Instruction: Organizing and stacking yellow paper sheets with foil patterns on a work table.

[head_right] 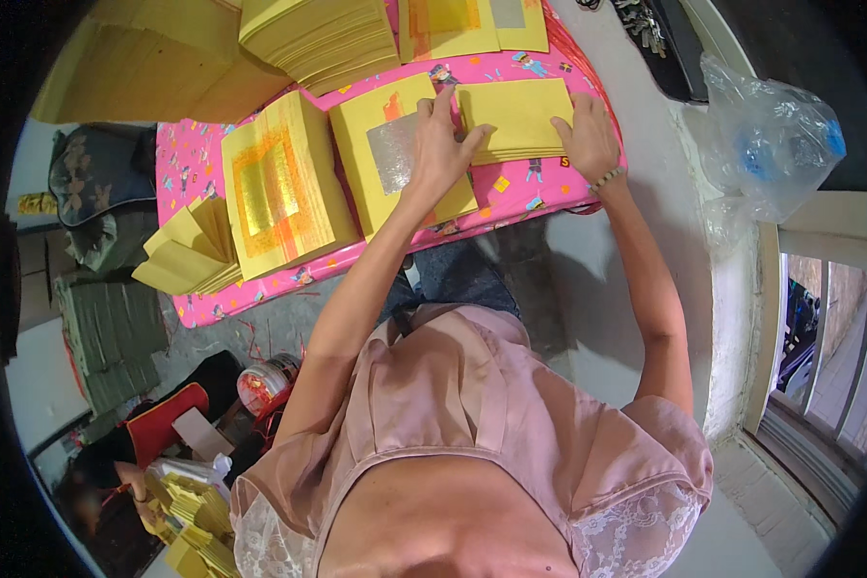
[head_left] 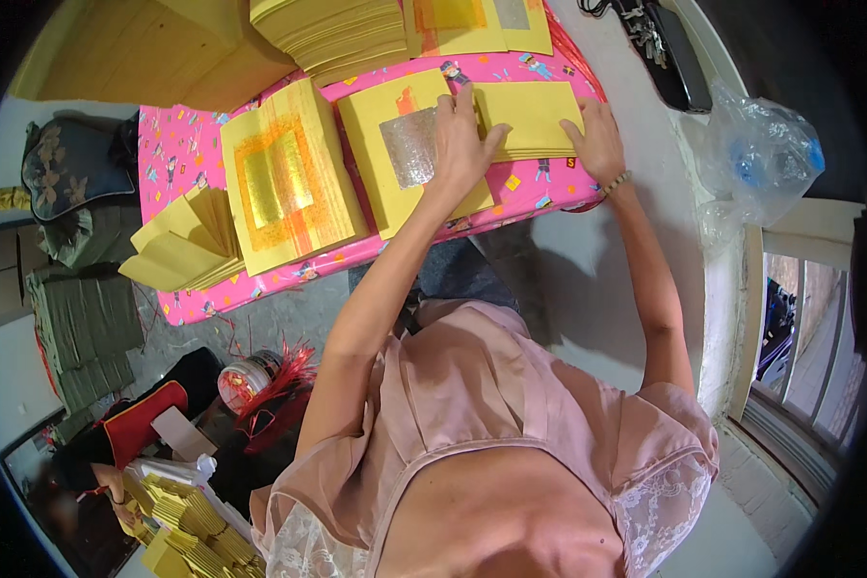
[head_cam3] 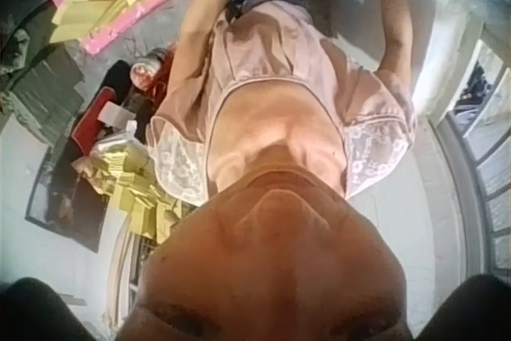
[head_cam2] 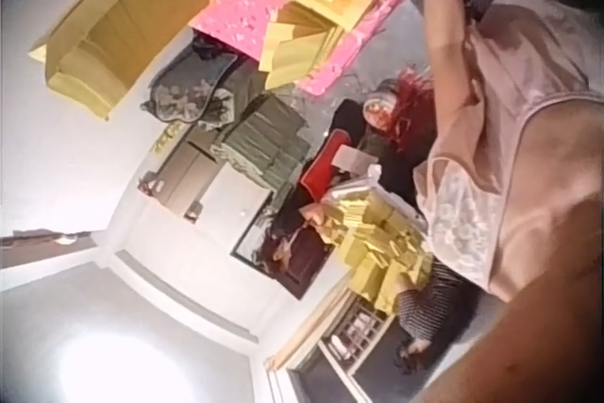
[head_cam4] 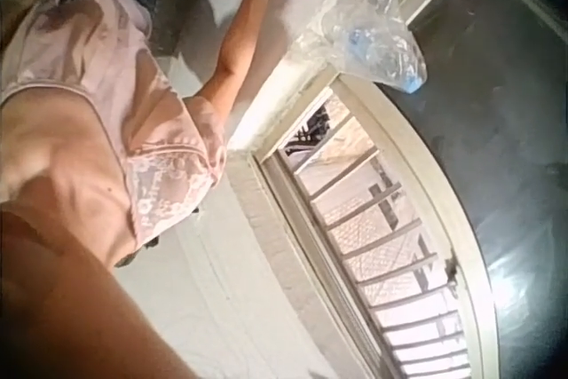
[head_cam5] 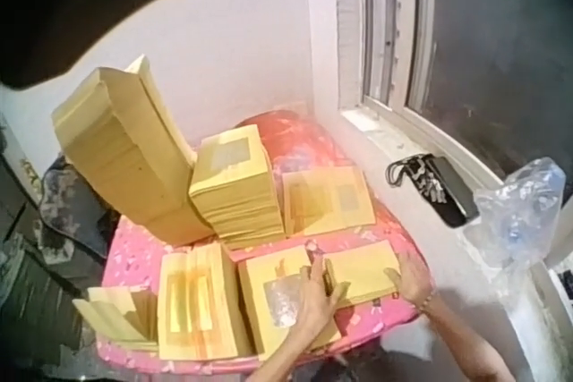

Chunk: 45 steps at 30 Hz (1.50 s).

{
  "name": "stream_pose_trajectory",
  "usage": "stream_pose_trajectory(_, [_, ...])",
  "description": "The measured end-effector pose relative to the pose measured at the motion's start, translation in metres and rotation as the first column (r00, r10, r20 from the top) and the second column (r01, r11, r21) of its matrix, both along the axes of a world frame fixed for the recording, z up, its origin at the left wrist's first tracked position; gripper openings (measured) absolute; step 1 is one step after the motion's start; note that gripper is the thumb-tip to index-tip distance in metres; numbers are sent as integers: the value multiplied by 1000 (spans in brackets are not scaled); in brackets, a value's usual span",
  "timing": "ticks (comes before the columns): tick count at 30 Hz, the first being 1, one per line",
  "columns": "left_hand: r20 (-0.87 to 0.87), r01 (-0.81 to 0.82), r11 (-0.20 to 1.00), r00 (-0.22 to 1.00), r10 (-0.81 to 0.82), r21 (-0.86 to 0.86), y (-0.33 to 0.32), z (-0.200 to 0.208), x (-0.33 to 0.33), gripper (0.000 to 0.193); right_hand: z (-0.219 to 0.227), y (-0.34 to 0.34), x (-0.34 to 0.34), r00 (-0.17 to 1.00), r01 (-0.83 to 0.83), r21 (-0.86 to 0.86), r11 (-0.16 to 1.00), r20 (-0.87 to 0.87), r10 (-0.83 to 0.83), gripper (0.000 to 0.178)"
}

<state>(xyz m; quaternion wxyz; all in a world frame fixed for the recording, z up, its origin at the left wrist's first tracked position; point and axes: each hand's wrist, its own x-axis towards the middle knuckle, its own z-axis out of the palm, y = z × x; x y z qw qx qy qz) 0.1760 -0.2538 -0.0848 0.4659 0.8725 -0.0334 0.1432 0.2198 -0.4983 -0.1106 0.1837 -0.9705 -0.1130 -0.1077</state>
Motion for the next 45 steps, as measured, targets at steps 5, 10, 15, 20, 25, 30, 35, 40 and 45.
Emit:
stream_pose_trajectory(5, [105,48,999,993,-47,-5,37,8,-36,45,47,20,-10,988,3,-9,1000,155,-2,41])
stream_pose_trajectory(10, [-14,73,982,997,-72,172,77,21,-90,36,97,59,-36,890,-427,190,884,258,375,29])
stream_pose_trajectory(15, [-40,122,956,992,-116,268,88,19,-124,43,82,108,-70,681,-729,98,677,8,732,34])
stream_pose_trajectory(20, [-60,129,935,992,-115,329,86,7,-131,35,58,122,-74,623,-782,-89,617,-152,767,37])
stream_pose_trajectory(25, [3,106,938,994,-114,329,88,4,-132,24,59,116,-67,596,-798,-35,602,-198,778,20])
stream_pose_trajectory(30, [27,79,933,995,-94,351,85,5,-132,13,58,114,-62,605,-778,54,625,-201,770,21])
stream_pose_trajectory(35, [38,67,933,996,-85,353,85,6,-130,12,55,113,-61,607,-774,87,628,-185,773,20])
stream_pose_trajectory(40, [40,56,936,996,-74,349,84,7,-130,10,57,115,-61,614,-760,102,642,-211,761,22])
stream_pose_trajectory(45, [20,56,936,998,-68,349,83,8,-131,8,55,114,-62,618,-757,106,644,-204,759,22])
